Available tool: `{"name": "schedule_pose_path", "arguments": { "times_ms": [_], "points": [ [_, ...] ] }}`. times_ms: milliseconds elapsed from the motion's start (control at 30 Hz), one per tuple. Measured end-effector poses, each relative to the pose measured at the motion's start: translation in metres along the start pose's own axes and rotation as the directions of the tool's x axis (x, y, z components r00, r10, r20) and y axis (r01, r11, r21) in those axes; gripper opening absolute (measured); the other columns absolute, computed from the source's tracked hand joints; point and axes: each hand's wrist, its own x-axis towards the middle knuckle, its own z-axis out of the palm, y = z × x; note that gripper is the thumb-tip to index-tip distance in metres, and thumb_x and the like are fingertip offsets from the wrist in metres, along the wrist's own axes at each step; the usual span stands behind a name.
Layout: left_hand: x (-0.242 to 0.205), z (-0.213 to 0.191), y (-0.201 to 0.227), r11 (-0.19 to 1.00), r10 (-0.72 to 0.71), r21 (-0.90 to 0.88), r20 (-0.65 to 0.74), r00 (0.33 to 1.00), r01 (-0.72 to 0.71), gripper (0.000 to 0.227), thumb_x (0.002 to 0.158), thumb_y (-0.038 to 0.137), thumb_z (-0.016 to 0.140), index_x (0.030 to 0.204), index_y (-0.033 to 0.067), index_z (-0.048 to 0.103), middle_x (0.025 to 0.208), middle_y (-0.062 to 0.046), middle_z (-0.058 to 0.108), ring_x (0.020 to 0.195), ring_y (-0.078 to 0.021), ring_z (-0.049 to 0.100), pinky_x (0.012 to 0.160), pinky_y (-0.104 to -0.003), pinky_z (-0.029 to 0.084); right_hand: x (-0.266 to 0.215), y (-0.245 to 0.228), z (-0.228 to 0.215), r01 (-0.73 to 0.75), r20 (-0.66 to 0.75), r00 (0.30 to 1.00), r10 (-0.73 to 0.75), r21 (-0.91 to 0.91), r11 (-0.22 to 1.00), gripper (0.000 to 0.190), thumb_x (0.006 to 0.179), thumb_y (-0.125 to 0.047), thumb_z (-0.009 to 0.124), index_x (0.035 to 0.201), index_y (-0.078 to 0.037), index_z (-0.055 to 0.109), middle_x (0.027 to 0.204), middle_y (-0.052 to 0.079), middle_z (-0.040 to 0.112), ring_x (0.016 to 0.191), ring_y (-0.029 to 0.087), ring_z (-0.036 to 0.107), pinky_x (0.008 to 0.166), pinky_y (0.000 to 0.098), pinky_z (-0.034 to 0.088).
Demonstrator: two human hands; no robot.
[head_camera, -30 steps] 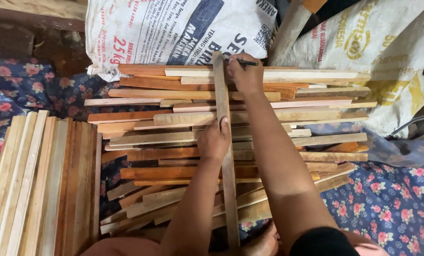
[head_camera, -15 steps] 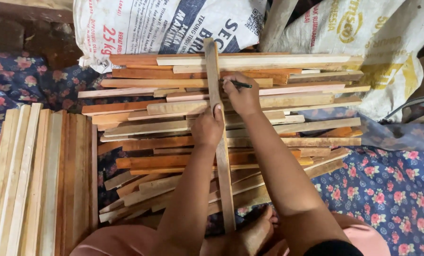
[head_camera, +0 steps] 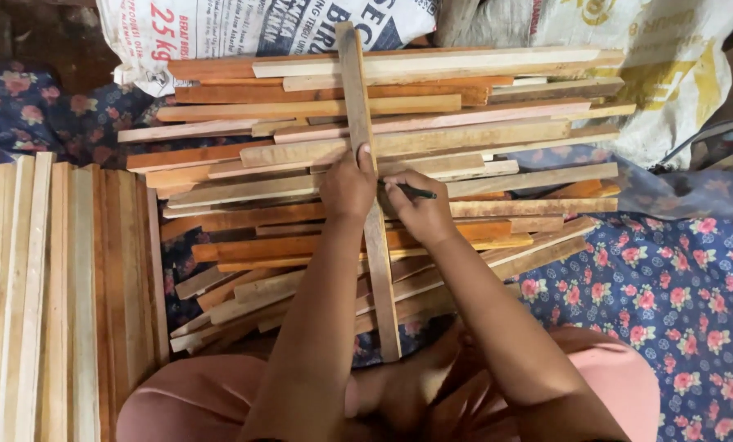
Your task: The person is picking up wooden strips from a large pile, marking them with a pen, and sorting them.
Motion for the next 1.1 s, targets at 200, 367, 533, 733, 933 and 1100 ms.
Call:
{"name": "schedule_pose_path", "arguments": {
  "times_ms": [200, 367, 533, 733, 933, 1100],
  "points": [
    [0.004, 0.011, -0.004, 0.999, -0.031, 0.018, -0.067, 0.997, 0.032, 0.058, 0.105, 0.057, 0.035, 0.103, 0.0122, 0.071, 0.093, -0.017, 0.075, 0.097, -0.0394, 0.075, 0.083, -0.056, 0.059, -0.054, -0.011, -0.013, -0.011, 0.032, 0.999, 0.012, -0.014, 1.000, 0.009, 0.088, -0.012, 0.074, 0.092, -0.008, 0.080, 0.080, 0.019, 0.075, 0.083, 0.039, 0.075, 0.074, 0.0457, 0.057],
    [0.002, 0.009, 0.002, 0.999, -0.036, 0.036, -0.061, 0.997, 0.038, 0.059, 0.105, 0.057, 0.032, 0.104, 0.0123, 0.071, 0.095, -0.017, 0.076, 0.098, -0.0391, 0.075, 0.083, -0.056, 0.059, -0.091, -0.007, -0.021, -0.036, 0.046, 0.998, 0.038, -0.056, 0.998, 0.009, 0.088, -0.015, 0.074, 0.092, -0.009, 0.080, 0.079, 0.018, 0.076, 0.083, 0.042, 0.074, 0.074, 0.0498, 0.058],
    [0.004, 0.009, 0.001, 0.999, -0.047, 0.023, -0.058, 0.997, 0.048, 0.062, 0.102, 0.063, 0.034, 0.108, 0.0124, 0.071, 0.097, -0.017, 0.076, 0.099, -0.0401, 0.075, 0.083, -0.059, 0.058, -0.093, -0.003, -0.021, -0.063, 0.052, 0.996, 0.066, -0.065, 0.996, 0.010, 0.087, -0.019, 0.076, 0.092, -0.012, 0.081, 0.080, 0.019, 0.076, 0.088, 0.043, 0.073, 0.077, 0.0527, 0.058],
    [0.009, 0.022, -0.002, 0.996, -0.038, 0.070, -0.136, 0.990, 0.048, 0.063, 0.097, 0.069, 0.040, 0.098, 0.0132, 0.069, 0.090, -0.015, 0.077, 0.094, -0.0389, 0.076, 0.081, -0.057, 0.059, -0.110, -0.005, -0.026, -0.106, 0.098, 0.988, 0.116, -0.099, 0.989, 0.009, 0.087, -0.020, 0.075, 0.092, -0.014, 0.080, 0.080, 0.015, 0.076, 0.087, 0.039, 0.074, 0.077, 0.0476, 0.059],
    [0.005, 0.016, 0.005, 0.998, -0.036, 0.049, -0.200, 0.979, 0.047, 0.058, 0.095, 0.067, 0.045, 0.092, 0.0145, 0.070, 0.086, -0.013, 0.077, 0.091, -0.0359, 0.077, 0.079, -0.054, 0.060, -0.160, -0.011, -0.037, -0.220, 0.136, 0.965, 0.225, -0.051, 0.974, 0.012, 0.083, -0.019, 0.074, 0.091, -0.015, 0.082, 0.076, 0.015, 0.077, 0.082, 0.038, 0.076, 0.075, 0.0472, 0.059],
    [-0.004, 0.001, 0.007, 0.994, 0.109, -0.001, -0.234, 0.966, -0.112, 0.051, 0.100, 0.049, 0.048, 0.092, 0.0070, 0.075, 0.072, -0.012, 0.074, 0.056, -0.0335, 0.068, 0.052, -0.046, 0.053, -0.192, -0.008, -0.046, -0.049, 0.207, 0.975, 0.086, -0.178, 0.983, 0.019, 0.084, -0.017, 0.068, 0.099, -0.009, 0.076, 0.089, 0.010, 0.078, 0.069, 0.029, 0.073, 0.064, 0.0343, 0.057]
  ]
}}
